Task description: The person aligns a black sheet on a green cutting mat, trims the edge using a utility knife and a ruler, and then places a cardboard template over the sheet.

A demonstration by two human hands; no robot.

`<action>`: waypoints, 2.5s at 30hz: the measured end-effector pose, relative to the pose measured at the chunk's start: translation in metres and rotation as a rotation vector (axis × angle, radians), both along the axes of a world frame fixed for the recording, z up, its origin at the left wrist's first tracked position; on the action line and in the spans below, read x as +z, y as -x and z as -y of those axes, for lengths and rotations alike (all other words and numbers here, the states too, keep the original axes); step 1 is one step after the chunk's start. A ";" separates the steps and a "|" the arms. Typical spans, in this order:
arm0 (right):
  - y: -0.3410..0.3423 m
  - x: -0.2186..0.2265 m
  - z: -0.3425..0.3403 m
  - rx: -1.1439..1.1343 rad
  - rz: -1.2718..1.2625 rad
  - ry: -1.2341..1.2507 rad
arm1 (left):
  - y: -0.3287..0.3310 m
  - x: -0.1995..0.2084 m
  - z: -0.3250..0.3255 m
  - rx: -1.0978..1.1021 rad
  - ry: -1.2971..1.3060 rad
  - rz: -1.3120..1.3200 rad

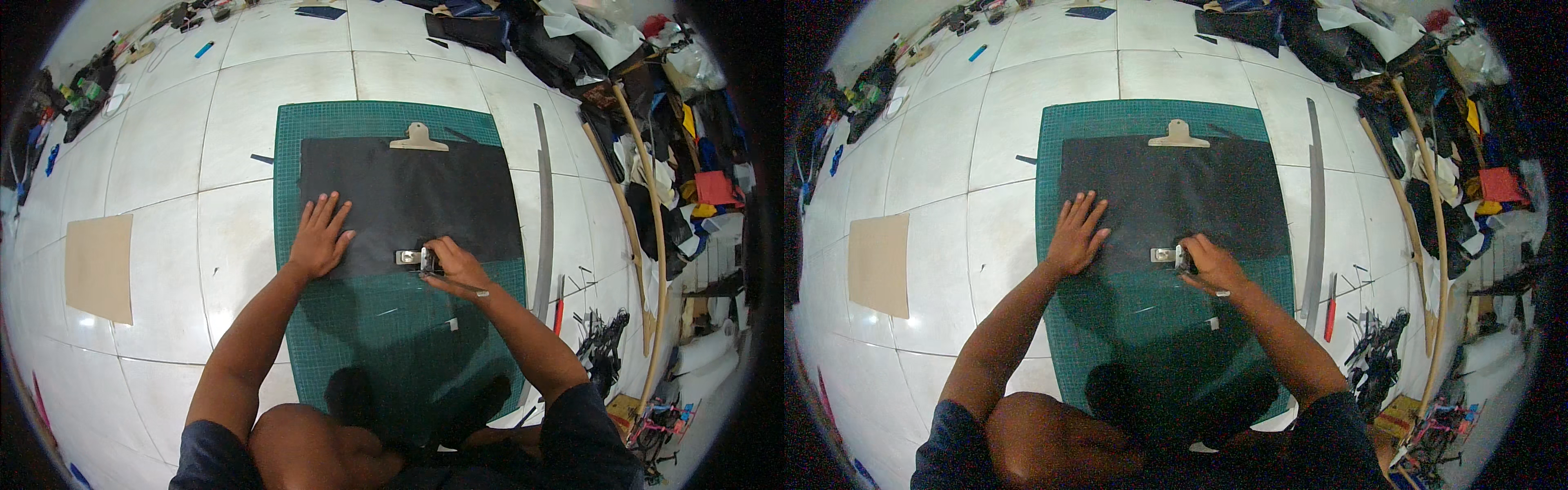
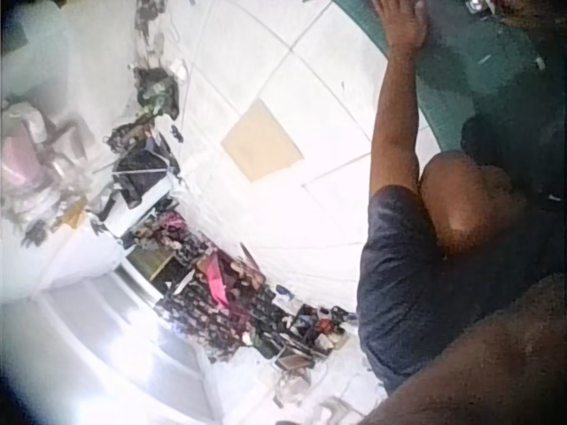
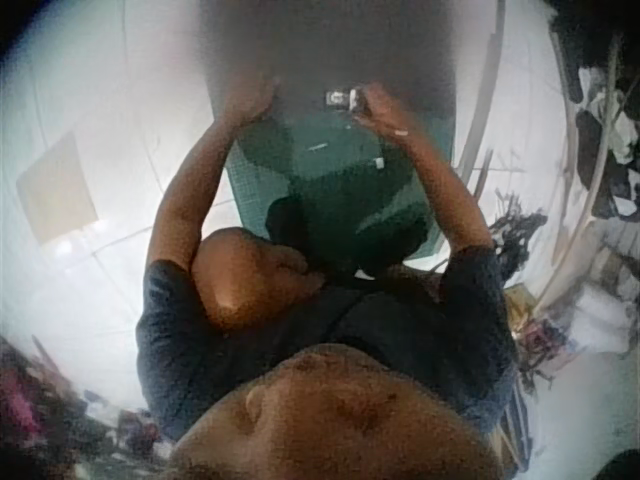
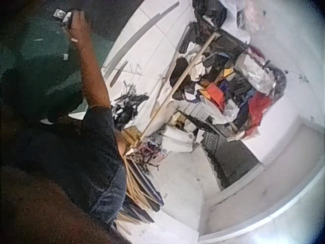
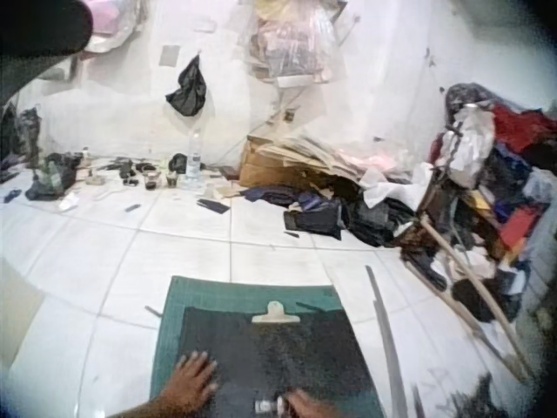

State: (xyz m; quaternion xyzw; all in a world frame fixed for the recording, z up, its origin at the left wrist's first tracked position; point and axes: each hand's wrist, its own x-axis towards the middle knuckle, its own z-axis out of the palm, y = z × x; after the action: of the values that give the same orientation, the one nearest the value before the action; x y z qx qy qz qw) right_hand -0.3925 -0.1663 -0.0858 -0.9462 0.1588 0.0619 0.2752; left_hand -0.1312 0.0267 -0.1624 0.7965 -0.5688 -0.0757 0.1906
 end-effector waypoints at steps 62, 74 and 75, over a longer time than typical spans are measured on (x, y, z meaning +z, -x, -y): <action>-0.045 0.000 -0.084 0.433 -0.264 -0.150 | 0.003 0.002 0.010 -0.009 0.014 -0.093; 0.038 0.016 -0.090 0.458 -0.401 -0.179 | 0.000 0.002 0.007 -0.014 0.012 0.009; 0.040 0.019 -0.088 0.452 -0.385 -0.186 | 0.001 0.004 0.007 -0.008 0.004 0.005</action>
State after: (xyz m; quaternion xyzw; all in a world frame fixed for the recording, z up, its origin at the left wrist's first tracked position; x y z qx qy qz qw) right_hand -0.4324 -0.0786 -0.0666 -0.8992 -0.0126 0.3138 0.3046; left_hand -0.1321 0.0200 -0.1580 0.7939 -0.5727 -0.0736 0.1904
